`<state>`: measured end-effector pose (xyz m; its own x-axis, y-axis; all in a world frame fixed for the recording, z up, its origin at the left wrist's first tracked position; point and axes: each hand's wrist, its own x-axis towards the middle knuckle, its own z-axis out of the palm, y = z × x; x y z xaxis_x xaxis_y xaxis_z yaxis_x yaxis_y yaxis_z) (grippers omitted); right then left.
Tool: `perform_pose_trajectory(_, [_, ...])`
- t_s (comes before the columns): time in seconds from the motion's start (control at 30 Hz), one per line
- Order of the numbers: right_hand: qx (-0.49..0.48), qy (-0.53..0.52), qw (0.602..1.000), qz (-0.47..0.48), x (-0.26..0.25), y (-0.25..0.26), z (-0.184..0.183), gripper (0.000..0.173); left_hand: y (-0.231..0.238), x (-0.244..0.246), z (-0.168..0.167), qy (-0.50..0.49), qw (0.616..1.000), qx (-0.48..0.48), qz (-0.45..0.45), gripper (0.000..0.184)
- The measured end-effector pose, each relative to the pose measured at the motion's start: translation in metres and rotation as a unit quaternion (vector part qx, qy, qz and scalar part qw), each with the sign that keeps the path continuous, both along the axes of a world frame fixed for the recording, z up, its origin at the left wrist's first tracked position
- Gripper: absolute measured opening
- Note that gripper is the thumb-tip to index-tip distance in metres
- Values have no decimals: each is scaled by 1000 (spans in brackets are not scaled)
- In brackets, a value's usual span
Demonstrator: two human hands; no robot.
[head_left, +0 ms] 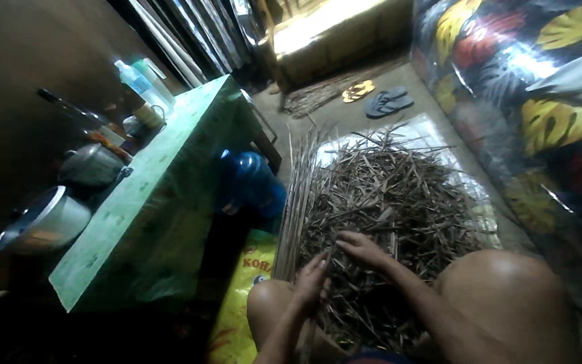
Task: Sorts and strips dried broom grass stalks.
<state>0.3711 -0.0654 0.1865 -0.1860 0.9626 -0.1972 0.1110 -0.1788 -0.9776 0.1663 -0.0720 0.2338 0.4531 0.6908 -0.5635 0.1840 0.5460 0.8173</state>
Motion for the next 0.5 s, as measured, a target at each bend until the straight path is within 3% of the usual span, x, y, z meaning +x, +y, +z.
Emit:
perform_pose_trajectory(0.17, [-15,7,994,-106,15,5,0,33,-12,-11,1,47,998,-40,-27,36])
perform_pose_trajectory(0.23, [-28,5,997,-74,17,4,2,31,-13,-13,-1,42,998,-35,-21,33])
perform_pose_trajectory(0.37, [-23,-20,996,79,2,-3,5,32,-3,-4,4,53,998,-12,24,32])
perform_pose_trajectory(0.5, [100,-69,987,106,-12,-4,-5,33,4,5,3,67,997,0,31,30])
